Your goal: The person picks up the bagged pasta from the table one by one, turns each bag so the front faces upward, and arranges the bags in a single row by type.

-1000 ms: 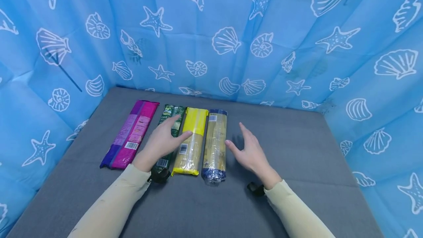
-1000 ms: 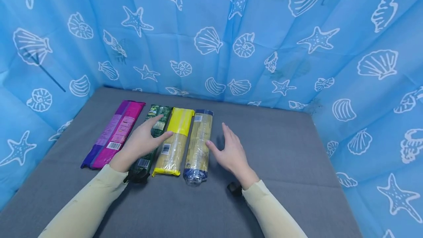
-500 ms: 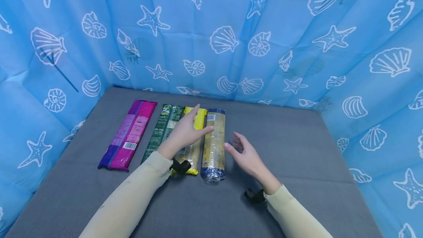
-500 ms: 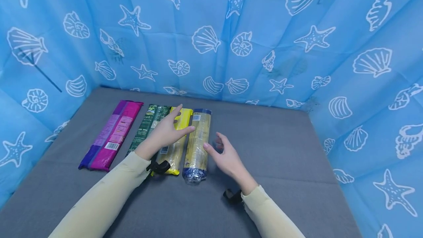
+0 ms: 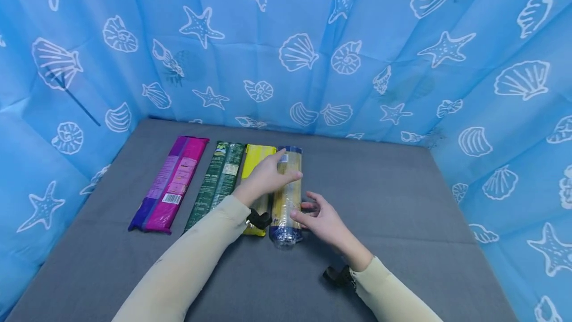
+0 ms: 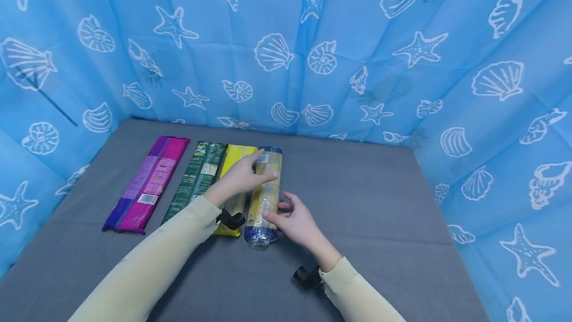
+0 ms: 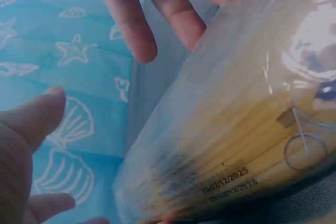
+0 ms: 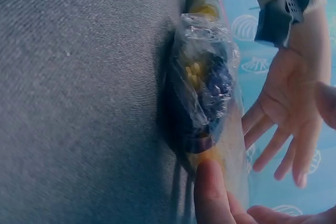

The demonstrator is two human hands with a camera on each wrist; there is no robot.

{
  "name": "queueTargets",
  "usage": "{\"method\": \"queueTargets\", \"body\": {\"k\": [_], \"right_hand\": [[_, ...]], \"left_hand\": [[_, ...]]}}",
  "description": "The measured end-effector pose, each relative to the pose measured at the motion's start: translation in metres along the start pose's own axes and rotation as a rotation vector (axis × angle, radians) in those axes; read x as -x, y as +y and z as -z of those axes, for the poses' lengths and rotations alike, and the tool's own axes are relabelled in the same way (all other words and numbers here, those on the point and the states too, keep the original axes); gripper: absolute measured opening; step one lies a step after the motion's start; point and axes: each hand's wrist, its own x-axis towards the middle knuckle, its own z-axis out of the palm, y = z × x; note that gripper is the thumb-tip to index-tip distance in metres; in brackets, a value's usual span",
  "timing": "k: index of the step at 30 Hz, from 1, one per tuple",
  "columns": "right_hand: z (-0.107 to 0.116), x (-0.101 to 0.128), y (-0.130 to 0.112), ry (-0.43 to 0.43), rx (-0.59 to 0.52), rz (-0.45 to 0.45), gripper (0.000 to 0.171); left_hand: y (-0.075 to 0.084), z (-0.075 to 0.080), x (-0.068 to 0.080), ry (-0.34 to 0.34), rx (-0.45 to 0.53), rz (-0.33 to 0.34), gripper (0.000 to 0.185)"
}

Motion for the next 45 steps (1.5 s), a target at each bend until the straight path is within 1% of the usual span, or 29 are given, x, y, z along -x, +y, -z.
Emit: {"method": "queueTargets", "body": {"k": [3, 5, 7, 9, 13, 16, 19, 23, 26, 30, 32, 37, 42, 45], "right_hand": [[-0.003, -0.001, 0.003, 0.017, 0.053, -0.012, 0.086], [-0.004, -0.002, 0.006, 0.037, 0.105, -0.023, 0.087], [-0.007, -0.002, 0.010, 0.046, 0.151, -0.022, 0.087], [-0.010, -0.003, 0.012, 0.052, 0.176, -0.019, 0.086], [-0.015, -0.006, 0.014, 0.059, 0.169, 0.009, 0.081], [-0.019, -0.007, 0.012, 0.072, 0.161, 0.019, 0.076], [-0.020, -0.007, 0.010, 0.074, 0.153, 0.021, 0.072], [-0.019, -0.009, 0.007, 0.073, 0.098, -0.005, 0.066], [-0.017, -0.011, 0.007, 0.074, 0.060, -0.038, 0.057], [-0.015, -0.014, 0.005, 0.075, 0.065, -0.078, 0.044], [-0.015, -0.014, 0.004, 0.073, 0.067, -0.086, 0.041], [-0.019, -0.013, 0.002, 0.083, 0.059, -0.052, 0.043], [-0.022, -0.010, 0.001, 0.089, 0.040, -0.014, 0.045], [-0.024, -0.009, -0.001, 0.080, -0.020, -0.004, 0.049]], "left_hand": [[0.000, -0.004, -0.004, -0.010, -0.018, 0.007, 0.099], [0.001, -0.007, -0.005, -0.022, -0.051, 0.004, 0.093], [0.002, -0.010, -0.006, -0.041, -0.104, -0.001, 0.088], [0.002, -0.014, -0.006, -0.056, -0.177, -0.008, 0.082], [0.002, -0.019, -0.004, -0.053, -0.300, -0.010, 0.073], [0.003, -0.020, -0.003, -0.048, -0.317, -0.002, 0.071], [0.003, -0.020, -0.003, -0.061, -0.307, -0.007, 0.073], [0.002, -0.019, -0.005, -0.078, -0.269, -0.010, 0.075], [0.003, -0.018, -0.006, -0.083, -0.238, -0.002, 0.076], [0.003, -0.018, -0.006, -0.093, -0.206, 0.019, 0.076], [0.003, -0.019, -0.005, -0.101, -0.195, 0.028, 0.076], [0.001, -0.019, -0.003, -0.104, -0.153, 0.041, 0.077], [-0.003, -0.017, -0.002, -0.108, -0.016, 0.044, 0.077], [-0.006, -0.017, -0.002, -0.115, 0.060, 0.042, 0.077]]}}
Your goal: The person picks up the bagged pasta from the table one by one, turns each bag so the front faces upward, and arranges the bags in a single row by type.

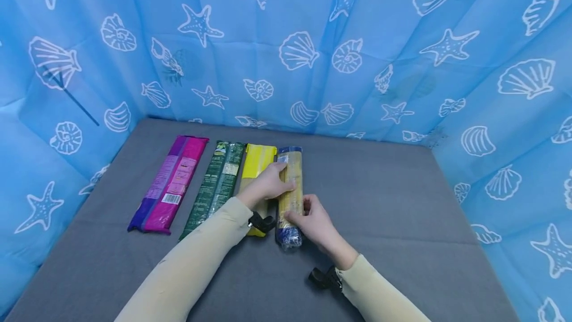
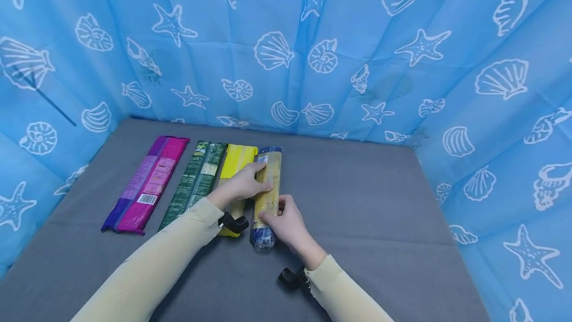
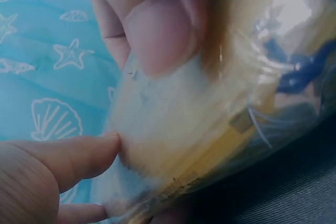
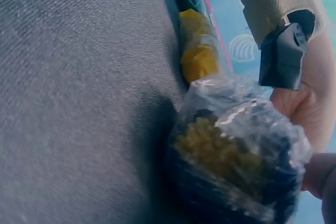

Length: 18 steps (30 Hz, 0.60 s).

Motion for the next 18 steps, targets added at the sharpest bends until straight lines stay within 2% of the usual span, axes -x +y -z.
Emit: {"method": "queueTargets", "body": {"k": [3, 7, 9, 12, 14, 18], "right_hand": [[-0.003, 0.000, -0.005, -0.008, -0.074, -0.009, 0.058], [-0.004, 0.006, -0.017, 0.006, -0.139, -0.029, 0.071], [-0.005, 0.006, -0.015, 0.021, -0.161, -0.019, 0.075], [-0.005, -0.002, 0.000, 0.051, -0.181, 0.013, 0.077], [-0.004, -0.005, 0.006, 0.071, -0.166, 0.040, 0.076], [-0.002, -0.004, 0.004, 0.112, -0.045, 0.116, 0.070]], "left_hand": [[-0.004, 0.001, 0.000, -0.004, 0.050, -0.001, 0.077], [-0.003, 0.001, 0.001, -0.002, 0.055, -0.005, 0.075], [-0.003, 0.000, 0.000, 0.008, 0.047, -0.010, 0.074], [-0.005, -0.001, 0.000, 0.027, 0.051, 0.008, 0.074], [-0.005, -0.003, -0.001, 0.050, 0.054, 0.018, 0.074], [-0.004, -0.003, 0.003, 0.093, 0.092, 0.016, 0.077]]}}
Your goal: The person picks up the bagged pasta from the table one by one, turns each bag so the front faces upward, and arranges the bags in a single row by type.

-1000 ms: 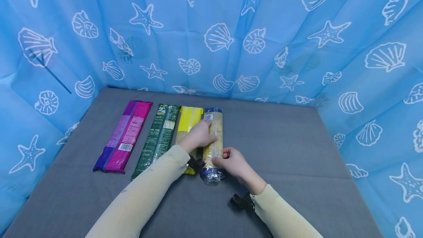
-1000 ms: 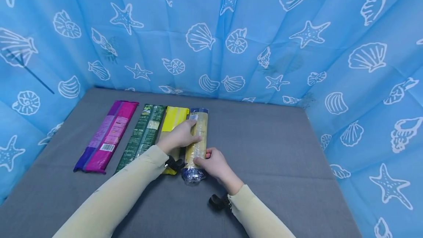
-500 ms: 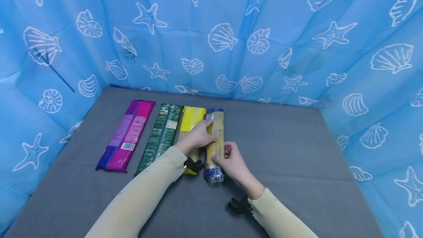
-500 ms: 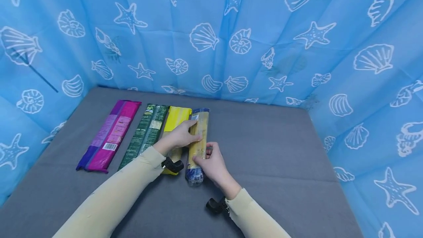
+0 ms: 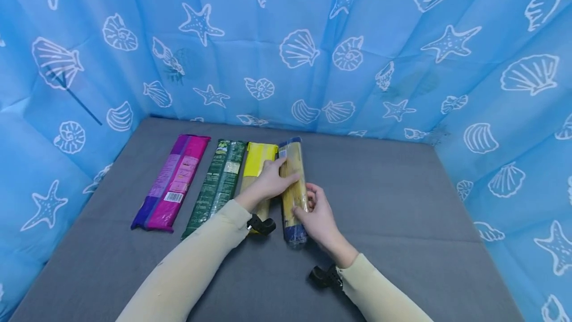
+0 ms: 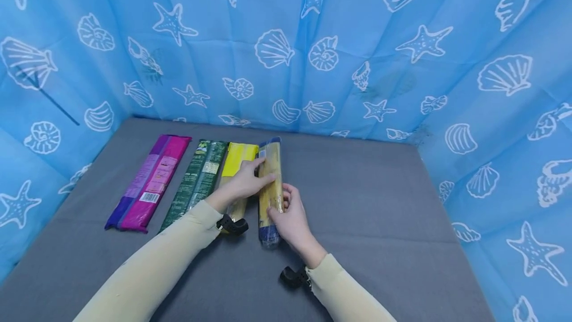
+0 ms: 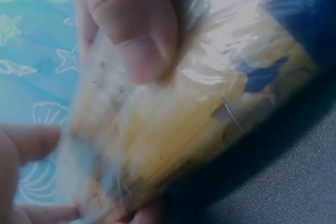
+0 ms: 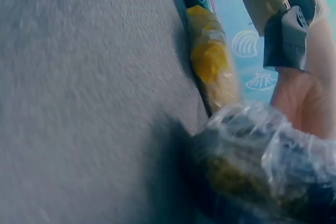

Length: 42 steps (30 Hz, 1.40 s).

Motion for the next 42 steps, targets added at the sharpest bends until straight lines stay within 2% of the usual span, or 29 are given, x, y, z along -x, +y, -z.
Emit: {"method": "queueTargets", "body": {"k": [6, 8, 13, 15, 23, 26, 29, 35, 42], "right_hand": [[0.007, 0.005, -0.013, 0.048, 0.195, 0.149, 0.062], [0.010, 0.007, -0.018, 0.068, 0.262, 0.189, 0.061], [0.013, 0.009, -0.029, 0.132, 0.496, 0.317, 0.062], [0.012, 0.009, -0.031, 0.150, 0.589, 0.390, 0.063], [0.004, 0.014, -0.022, 0.188, 0.912, 0.651, 0.060], [0.000, 0.015, -0.017, 0.200, 0.964, 0.724, 0.053], [-0.002, 0.016, -0.015, 0.202, 0.983, 0.757, 0.050], [-0.003, 0.019, -0.016, 0.197, 0.987, 0.750, 0.051], [-0.003, 0.022, -0.024, 0.186, 0.975, 0.701, 0.058]], "left_hand": [[0.012, 0.009, 0.008, 0.050, 0.126, -0.050, 0.079], [0.017, 0.014, 0.011, 0.048, 0.194, -0.062, 0.078], [0.026, 0.022, 0.014, 0.004, 0.464, -0.057, 0.073], [0.029, 0.024, 0.015, -0.004, 0.537, -0.046, 0.072], [0.031, 0.020, 0.017, 0.049, 0.604, 0.037, 0.070], [0.028, 0.018, 0.016, 0.081, 0.618, 0.068, 0.065], [0.025, 0.016, 0.015, 0.099, 0.625, 0.085, 0.061], [0.022, 0.014, 0.013, 0.102, 0.652, 0.071, 0.054], [0.021, 0.016, 0.013, 0.091, 0.735, 0.041, 0.043]]}}
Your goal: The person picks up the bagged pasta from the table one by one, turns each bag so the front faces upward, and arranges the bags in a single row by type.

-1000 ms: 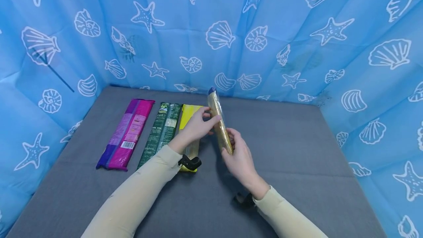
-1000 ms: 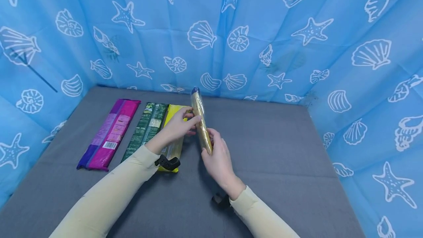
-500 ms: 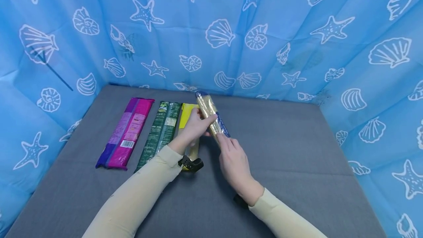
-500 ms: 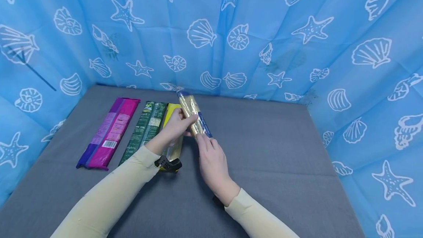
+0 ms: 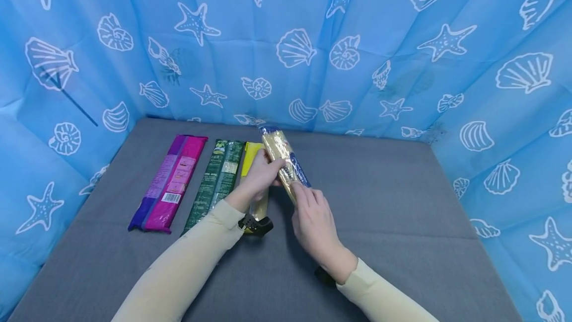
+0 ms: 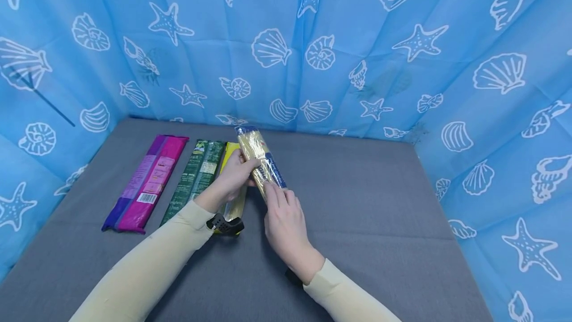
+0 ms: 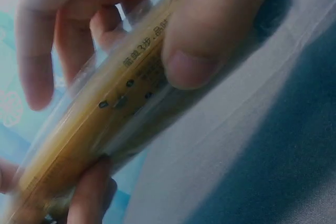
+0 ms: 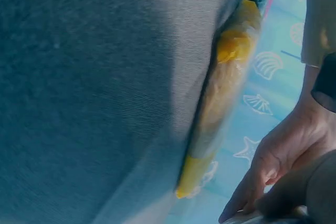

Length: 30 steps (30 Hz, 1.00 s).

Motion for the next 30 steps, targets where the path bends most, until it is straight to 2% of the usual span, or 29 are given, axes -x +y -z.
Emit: {"method": "queueTargets", "body": {"k": [2, 6, 10, 14, 18, 21, 23, 25, 30], "right_hand": [[0.005, -0.001, -0.001, -0.012, -0.048, -0.011, 0.061], [0.016, -0.004, 0.001, -0.073, -0.251, -0.088, 0.062], [0.025, -0.008, 0.015, -0.155, -0.460, -0.240, 0.055], [0.024, -0.008, 0.031, -0.229, -0.692, -0.400, 0.049], [0.017, -0.001, 0.039, -0.356, -1.005, -0.563, 0.049], [0.009, 0.007, 0.042, -0.496, -1.182, -0.625, 0.053], [0.005, 0.011, 0.043, -0.566, -1.249, -0.624, 0.056], [0.001, 0.013, 0.043, -0.588, -1.285, -0.615, 0.057], [-0.004, 0.015, 0.042, -0.522, -1.299, -0.640, 0.056]], "left_hand": [[0.002, 0.001, 0.001, -0.001, 0.014, -0.014, 0.041], [0.005, 0.005, 0.003, -0.012, 0.029, -0.040, 0.040], [0.008, 0.011, 0.004, -0.050, 0.022, -0.037, 0.039], [0.009, 0.015, 0.004, -0.091, 0.032, -0.032, 0.039], [0.004, 0.015, 0.006, -0.121, 0.042, -0.021, 0.043], [-0.002, 0.016, 0.008, -0.130, 0.045, 0.012, 0.043], [-0.006, 0.016, 0.009, -0.130, 0.044, 0.023, 0.042], [-0.008, 0.016, 0.009, -0.128, 0.035, 0.011, 0.040], [-0.014, 0.015, 0.007, -0.129, -0.014, -0.010, 0.036]]}}
